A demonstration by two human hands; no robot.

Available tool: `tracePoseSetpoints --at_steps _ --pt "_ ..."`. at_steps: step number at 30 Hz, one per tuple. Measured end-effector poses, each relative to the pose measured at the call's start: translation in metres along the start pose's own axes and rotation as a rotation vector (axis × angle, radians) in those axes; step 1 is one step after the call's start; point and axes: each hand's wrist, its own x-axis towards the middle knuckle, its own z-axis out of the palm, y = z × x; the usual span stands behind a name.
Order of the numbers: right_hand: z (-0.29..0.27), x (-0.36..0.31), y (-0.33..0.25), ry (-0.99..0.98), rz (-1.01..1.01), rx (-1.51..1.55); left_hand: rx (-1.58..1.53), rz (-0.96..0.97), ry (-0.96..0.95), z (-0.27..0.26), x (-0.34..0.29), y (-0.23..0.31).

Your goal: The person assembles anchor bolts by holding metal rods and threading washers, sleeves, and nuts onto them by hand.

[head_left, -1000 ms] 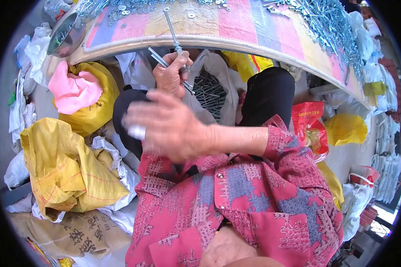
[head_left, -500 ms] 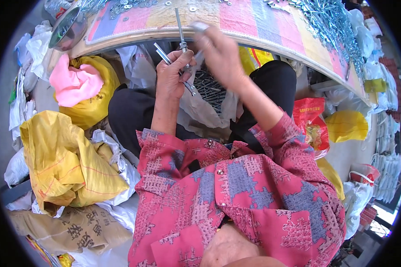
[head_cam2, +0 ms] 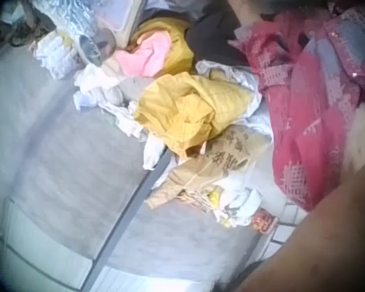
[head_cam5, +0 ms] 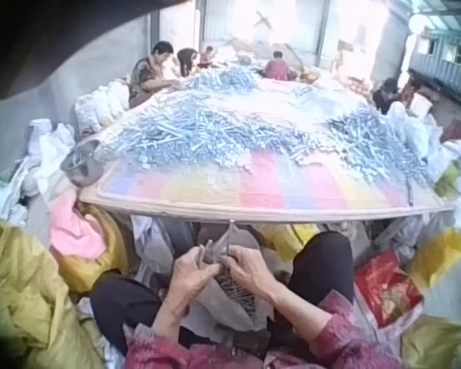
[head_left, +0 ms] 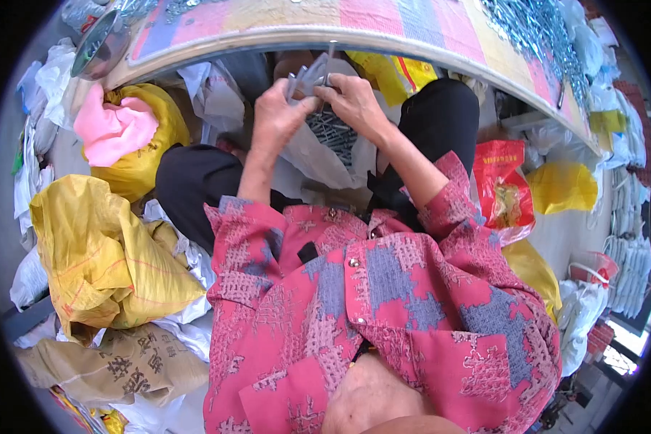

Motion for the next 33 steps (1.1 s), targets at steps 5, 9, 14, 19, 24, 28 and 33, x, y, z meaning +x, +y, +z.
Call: tracePoseSetpoints --at_steps 5,9,14,19,24,28,33 --pt "-0.008 0.002 0.028 0.108 0.01 -0.002 0.151 -0.236 -0.169 0.002 0.006 0.002" --pt "-0.003 0.003 0.01 -0.161 0.136 0.529 -0.125 -0.252 -0.338 0.021 0.003 0.006" --pt "-0.036 0.0 0.006 -0.116 0.345 0.711 -0.394 -0.376 -0.589 0.03 0.013 0.028" --pt "-0.075 0.016 0.008 0.206 0.328 0.764 -0.814 -0.373 -0.693 0.034 0.015 0.043" --pt "-0.127 0.056 0.024 0.257 0.279 0.399 -0.794 -0.406 -0.667 0.044 0.047 0.058" --pt "-0.195 0.129 0.095 0.526 0.188 -0.456 -0.732 -0.4 -0.592 0.046 0.062 0.057" --pt "-0.229 0.194 0.141 0.321 0.157 -0.926 -0.82 -0.45 -0.556 0.041 0.057 0.056"
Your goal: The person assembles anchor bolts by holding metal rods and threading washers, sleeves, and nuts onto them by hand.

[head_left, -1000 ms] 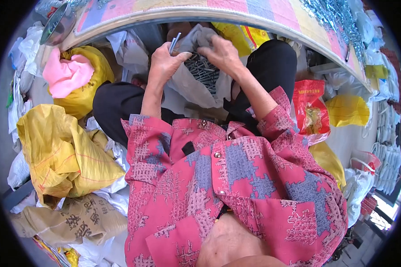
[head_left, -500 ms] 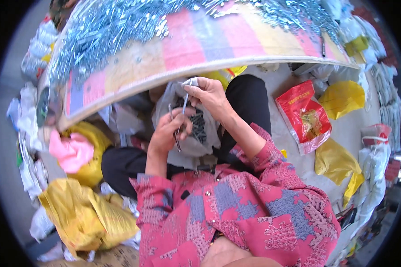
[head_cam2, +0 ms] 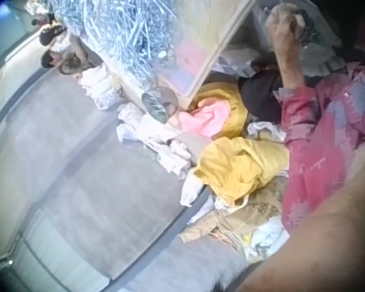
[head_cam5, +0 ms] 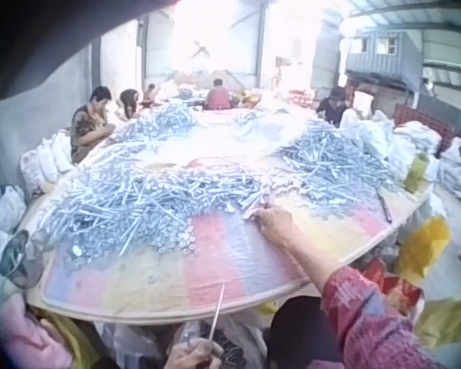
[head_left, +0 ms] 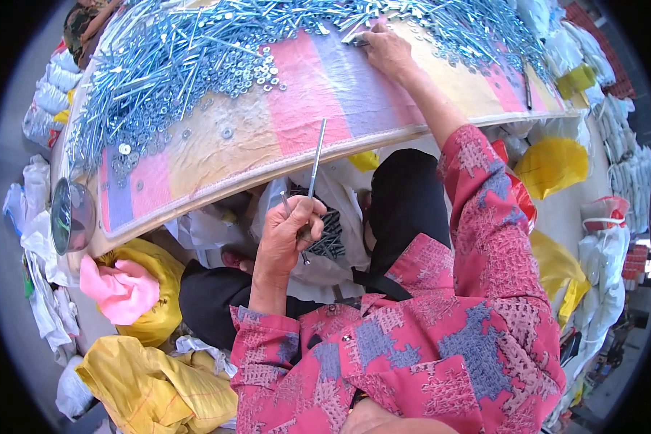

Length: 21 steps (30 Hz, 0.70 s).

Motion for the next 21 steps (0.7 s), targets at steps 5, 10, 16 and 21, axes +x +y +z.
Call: tracePoseSetpoints --at_steps 5,10,16,21 --pt "0.0 0.011 0.004 -0.007 -0.132 -0.145 -0.023 0.063 -0.027 -0.005 -0.006 0.012" --pt "-0.033 -0.038 -0.046 -0.386 0.151 1.182 0.032 0.121 0.008 -0.003 -0.01 0.018" --pt "-0.043 -0.1 -0.102 -0.595 0.098 1.801 -0.009 0.149 0.128 -0.007 -0.005 0.009" --pt "-0.044 -0.113 -0.108 -0.413 0.066 1.576 0.085 0.137 0.201 -0.016 -0.007 -0.001"
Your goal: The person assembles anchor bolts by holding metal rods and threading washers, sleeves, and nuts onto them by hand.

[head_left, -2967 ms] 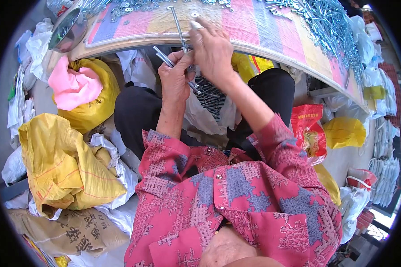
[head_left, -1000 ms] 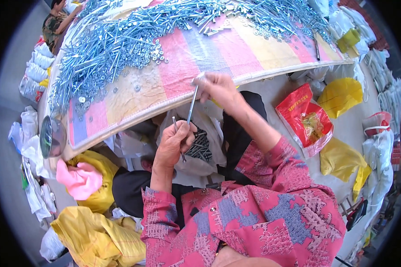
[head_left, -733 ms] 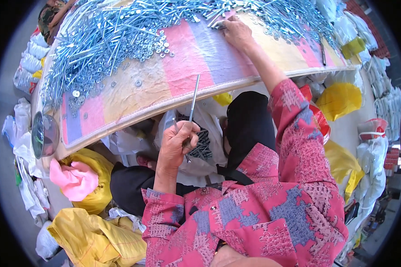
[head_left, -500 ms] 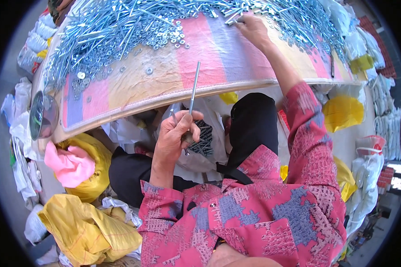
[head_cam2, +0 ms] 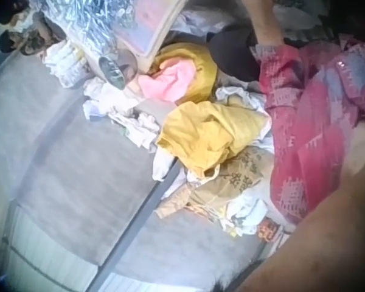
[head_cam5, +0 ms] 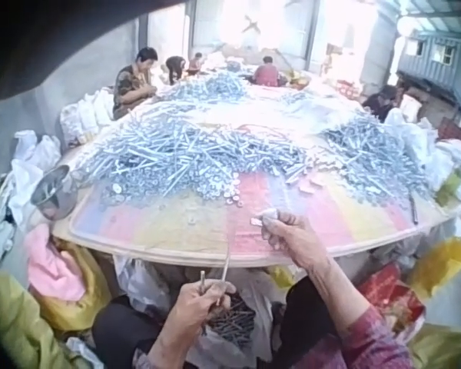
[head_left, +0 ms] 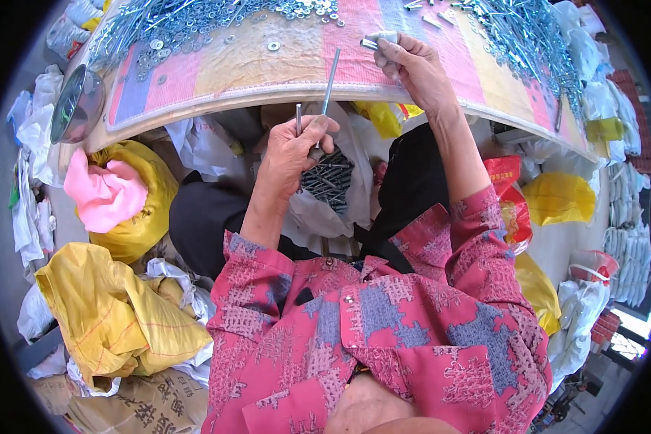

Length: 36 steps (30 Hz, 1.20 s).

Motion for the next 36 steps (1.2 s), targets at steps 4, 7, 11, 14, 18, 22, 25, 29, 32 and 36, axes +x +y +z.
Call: tracePoseSetpoints --at_steps 4,7,11,14,18,22,25,29,32,36 --pt "-0.001 -0.002 0.0 0.11 -0.025 -0.153 0.017 -0.001 -0.048 -0.004 -0.01 0.001" --pt "0.0 -0.005 -0.003 0.071 -0.045 -0.369 0.043 -0.012 -0.073 -0.004 -0.018 0.005" --pt "0.026 -0.007 -0.009 -0.207 -0.124 -0.607 0.044 -0.025 -0.123 -0.013 -0.023 0.0" --pt "0.045 0.003 -0.019 -0.406 -0.093 -0.646 0.036 -0.033 -0.112 -0.015 -0.025 0.0" --pt "0.069 0.006 -0.011 -0.313 0.095 -0.267 0.047 0.151 0.015 -0.013 -0.019 -0.001" --pt "0.077 -0.003 0.001 -0.112 0.099 -0.073 0.11 0.268 0.153 -0.008 -0.021 0.0" --pt "0.084 -0.005 0.002 -0.098 0.071 0.016 0.067 0.23 0.143 -0.01 -0.022 0.006" --pt "0.096 -0.006 0.011 -0.03 0.123 0.188 -0.004 0.186 0.133 -0.015 -0.021 0.008" --pt "0.112 -0.037 0.024 -0.33 0.253 0.103 -0.261 0.113 0.007 -0.022 -0.024 0.008" --pt "0.115 -0.049 0.007 -0.303 0.221 -0.017 -0.269 -0.014 -0.064 -0.027 -0.033 -0.005"
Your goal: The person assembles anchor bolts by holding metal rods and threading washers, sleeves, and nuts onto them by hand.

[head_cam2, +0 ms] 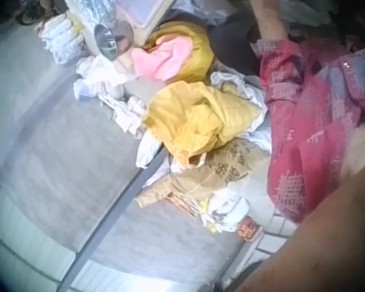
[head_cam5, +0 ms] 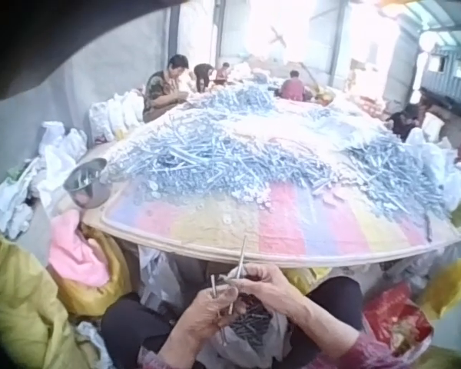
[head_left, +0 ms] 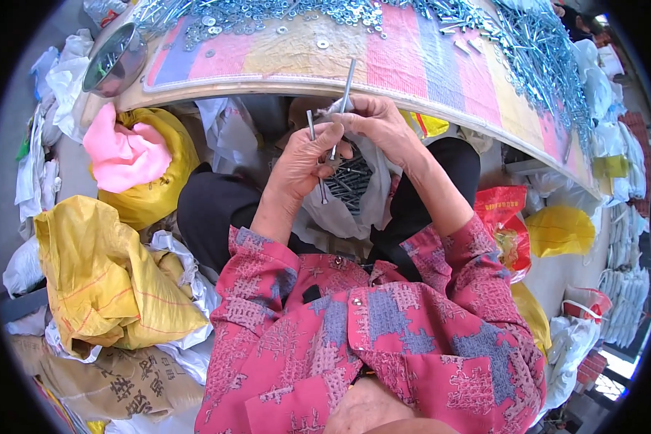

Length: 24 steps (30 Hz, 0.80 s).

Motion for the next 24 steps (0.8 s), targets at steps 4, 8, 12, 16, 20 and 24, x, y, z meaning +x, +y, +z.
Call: tracePoseSetpoints --at_steps 4,8,12,16,20,24 --pt "-0.007 0.011 -0.023 -0.049 0.029 -0.199 -0.014 0.059 -0.056 -0.006 -0.006 0.007" --pt "-0.033 0.059 -0.028 0.257 -0.088 -0.405 -0.006 0.039 -0.057 -0.011 -0.005 0.014" --pt "-0.048 0.123 0.0 0.386 -0.54 -1.033 -0.015 0.034 0.105 -0.012 0.007 0.012" --pt "-0.031 0.139 0.012 0.504 -0.426 -1.364 -0.169 0.101 0.079 -0.009 0.007 0.016" --pt "-0.04 0.139 0.014 0.54 -0.489 -1.179 -0.15 0.131 0.049 0.001 0.008 0.019" --pt "-0.024 0.11 -0.005 0.454 -0.177 -0.515 -0.026 0.154 0.16 0.0 0.008 0.016"
